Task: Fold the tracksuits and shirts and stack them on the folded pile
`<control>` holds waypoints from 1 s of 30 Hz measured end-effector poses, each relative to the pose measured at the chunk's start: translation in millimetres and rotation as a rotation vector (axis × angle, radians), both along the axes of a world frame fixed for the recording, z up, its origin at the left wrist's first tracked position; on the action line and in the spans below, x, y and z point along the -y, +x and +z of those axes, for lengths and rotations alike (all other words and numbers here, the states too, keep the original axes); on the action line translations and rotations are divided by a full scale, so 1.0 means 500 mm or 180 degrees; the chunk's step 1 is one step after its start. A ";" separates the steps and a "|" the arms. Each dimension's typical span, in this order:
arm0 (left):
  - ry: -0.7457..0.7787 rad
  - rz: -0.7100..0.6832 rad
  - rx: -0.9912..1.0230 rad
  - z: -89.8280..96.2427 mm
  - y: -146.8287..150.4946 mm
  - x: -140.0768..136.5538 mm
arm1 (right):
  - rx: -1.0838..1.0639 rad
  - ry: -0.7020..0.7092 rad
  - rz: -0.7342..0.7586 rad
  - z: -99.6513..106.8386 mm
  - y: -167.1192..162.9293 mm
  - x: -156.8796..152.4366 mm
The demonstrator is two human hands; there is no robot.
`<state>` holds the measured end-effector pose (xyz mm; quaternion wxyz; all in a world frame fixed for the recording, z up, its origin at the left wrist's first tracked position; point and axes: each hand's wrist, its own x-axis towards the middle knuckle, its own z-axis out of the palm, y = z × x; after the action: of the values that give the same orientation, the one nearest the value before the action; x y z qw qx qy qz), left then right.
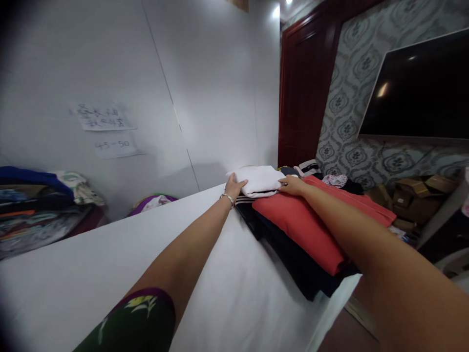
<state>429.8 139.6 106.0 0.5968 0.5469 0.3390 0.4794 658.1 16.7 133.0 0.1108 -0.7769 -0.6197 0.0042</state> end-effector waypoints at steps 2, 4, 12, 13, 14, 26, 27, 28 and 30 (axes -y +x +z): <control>-0.0016 0.0190 -0.0292 -0.016 -0.006 0.003 | 0.0106 0.0003 0.0038 -0.014 -0.002 0.003; -0.0146 0.0220 -0.0455 -0.044 -0.014 0.010 | 0.0142 -0.0044 0.0053 -0.023 -0.005 0.004; -0.0634 -0.0456 -0.0128 -0.086 -0.034 0.052 | 0.0142 -0.0122 0.0063 -0.019 -0.003 0.000; -0.0623 -0.0485 -0.0164 -0.084 -0.037 0.063 | 0.0162 -0.0091 0.0083 -0.016 -0.005 0.000; -0.0603 -0.0510 -0.0215 -0.082 -0.042 0.075 | 0.0178 -0.0041 0.0114 -0.012 -0.008 -0.001; -0.0160 -0.1278 -0.1142 -0.132 -0.258 0.254 | 0.0010 -0.0523 0.0345 0.055 -0.101 0.045; -0.0192 -0.1314 -0.1238 -0.138 -0.292 0.266 | 0.0041 -0.0553 0.0407 0.064 -0.122 0.056; -0.0229 -0.1328 -0.1322 -0.143 -0.327 0.278 | 0.0049 -0.0596 0.0530 0.071 -0.148 0.069; -0.0311 -0.1287 -0.1454 -0.153 -0.397 0.302 | -0.0016 -0.0688 0.0918 0.082 -0.216 0.107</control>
<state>231.5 -11.6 29.4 0.6140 0.6675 0.3713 0.1987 550.4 -36.8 173.9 0.0264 -0.6873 -0.7204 0.0886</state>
